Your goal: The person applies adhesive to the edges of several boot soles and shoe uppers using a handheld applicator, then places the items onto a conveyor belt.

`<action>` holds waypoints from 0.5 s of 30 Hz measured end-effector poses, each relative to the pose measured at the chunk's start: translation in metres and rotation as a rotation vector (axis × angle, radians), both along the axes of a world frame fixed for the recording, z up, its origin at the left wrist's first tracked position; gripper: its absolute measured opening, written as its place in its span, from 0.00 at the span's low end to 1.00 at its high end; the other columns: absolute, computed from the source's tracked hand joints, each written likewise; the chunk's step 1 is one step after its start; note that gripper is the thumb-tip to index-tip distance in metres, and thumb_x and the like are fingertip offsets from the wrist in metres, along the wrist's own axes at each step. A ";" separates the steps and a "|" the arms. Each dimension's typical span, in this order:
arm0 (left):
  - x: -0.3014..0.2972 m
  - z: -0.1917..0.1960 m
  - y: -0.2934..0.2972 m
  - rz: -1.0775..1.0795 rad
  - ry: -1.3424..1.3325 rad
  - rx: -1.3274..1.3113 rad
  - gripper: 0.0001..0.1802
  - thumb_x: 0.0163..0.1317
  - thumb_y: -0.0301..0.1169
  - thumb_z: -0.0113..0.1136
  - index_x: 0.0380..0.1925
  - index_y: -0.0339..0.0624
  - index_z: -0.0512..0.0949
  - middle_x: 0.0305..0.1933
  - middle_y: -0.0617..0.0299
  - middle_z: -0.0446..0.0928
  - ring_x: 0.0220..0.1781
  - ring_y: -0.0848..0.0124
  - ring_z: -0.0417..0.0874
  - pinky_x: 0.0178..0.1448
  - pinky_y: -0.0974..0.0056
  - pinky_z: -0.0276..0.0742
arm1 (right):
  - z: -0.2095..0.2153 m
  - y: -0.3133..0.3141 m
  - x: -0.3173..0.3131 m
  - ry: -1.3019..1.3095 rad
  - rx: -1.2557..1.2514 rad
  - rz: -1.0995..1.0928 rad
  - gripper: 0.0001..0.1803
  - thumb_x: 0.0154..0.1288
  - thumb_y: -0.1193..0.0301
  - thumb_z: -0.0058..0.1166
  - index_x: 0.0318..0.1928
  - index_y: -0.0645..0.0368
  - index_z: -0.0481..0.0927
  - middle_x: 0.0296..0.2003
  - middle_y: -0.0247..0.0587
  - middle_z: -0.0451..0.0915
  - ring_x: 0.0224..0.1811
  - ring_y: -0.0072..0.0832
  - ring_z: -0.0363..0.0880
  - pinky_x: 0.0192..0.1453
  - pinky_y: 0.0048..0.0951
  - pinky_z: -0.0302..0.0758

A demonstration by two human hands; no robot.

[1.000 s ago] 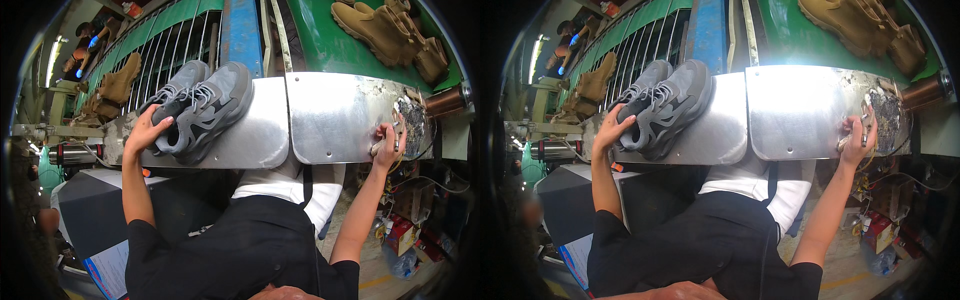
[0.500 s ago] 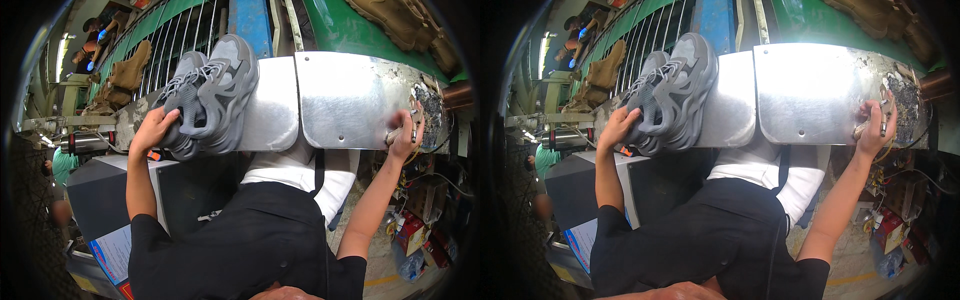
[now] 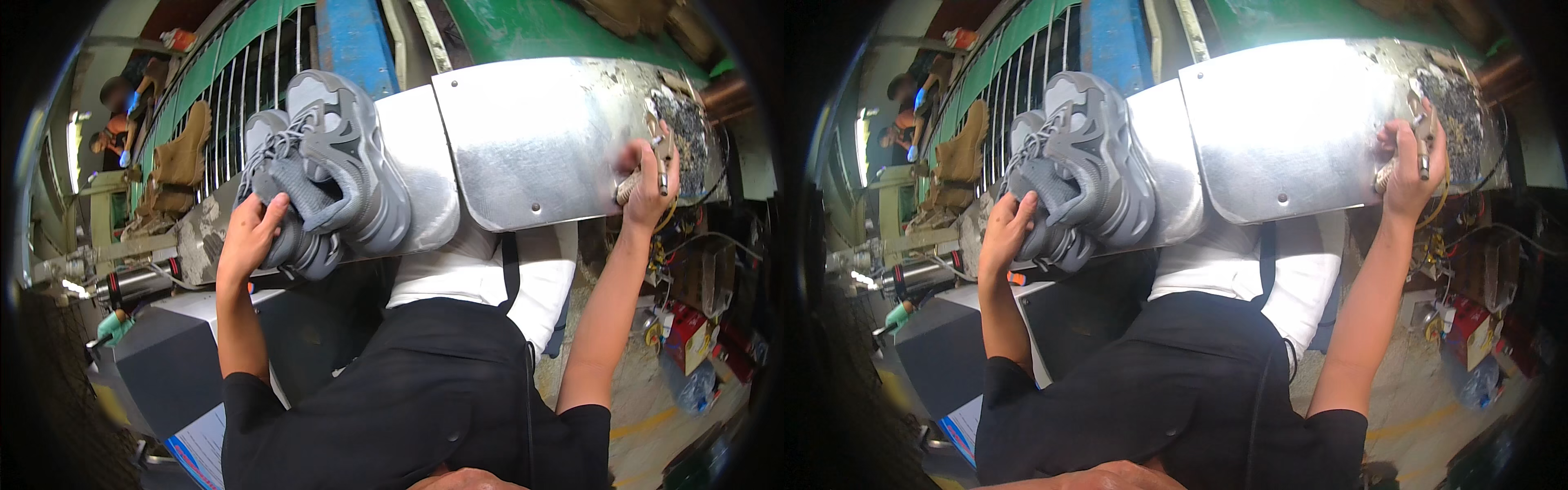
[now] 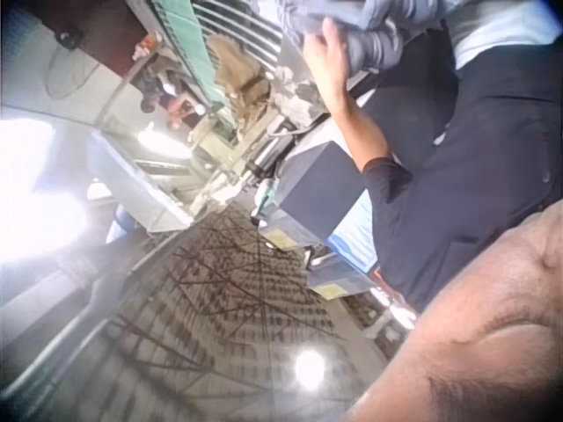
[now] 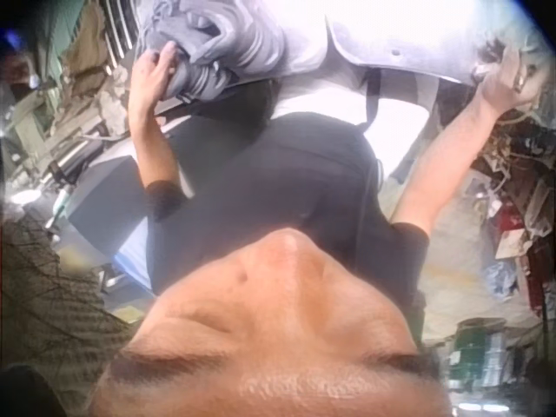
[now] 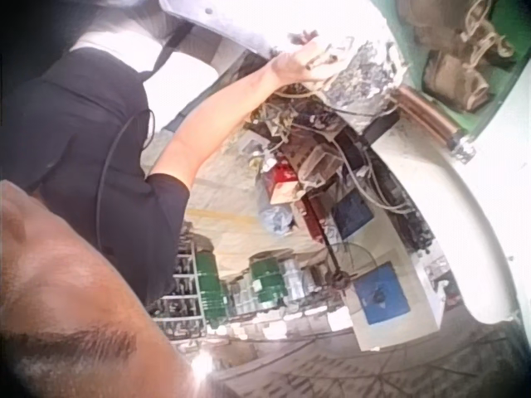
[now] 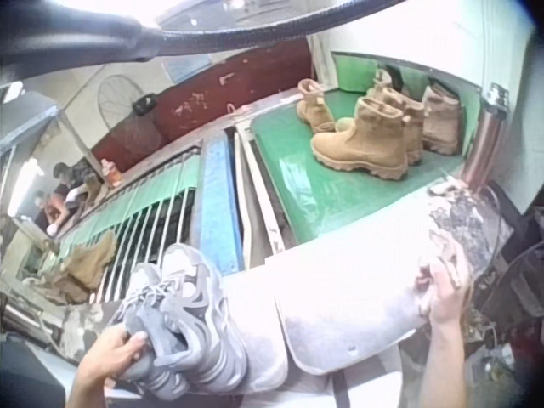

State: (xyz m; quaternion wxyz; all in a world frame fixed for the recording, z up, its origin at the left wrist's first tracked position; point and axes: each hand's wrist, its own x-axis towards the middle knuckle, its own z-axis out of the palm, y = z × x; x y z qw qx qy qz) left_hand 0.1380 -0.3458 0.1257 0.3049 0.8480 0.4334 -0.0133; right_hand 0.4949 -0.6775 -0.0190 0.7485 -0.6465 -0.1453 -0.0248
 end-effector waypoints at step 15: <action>-0.002 -0.011 0.011 0.060 -0.110 0.089 0.21 0.75 0.43 0.48 0.25 0.42 0.71 0.20 0.72 0.65 0.23 0.81 0.65 0.29 0.72 0.62 | 0.003 0.001 0.000 0.002 0.005 -0.020 0.27 0.64 0.73 0.52 0.61 0.75 0.67 0.32 0.42 0.82 0.32 0.25 0.80 0.39 0.24 0.76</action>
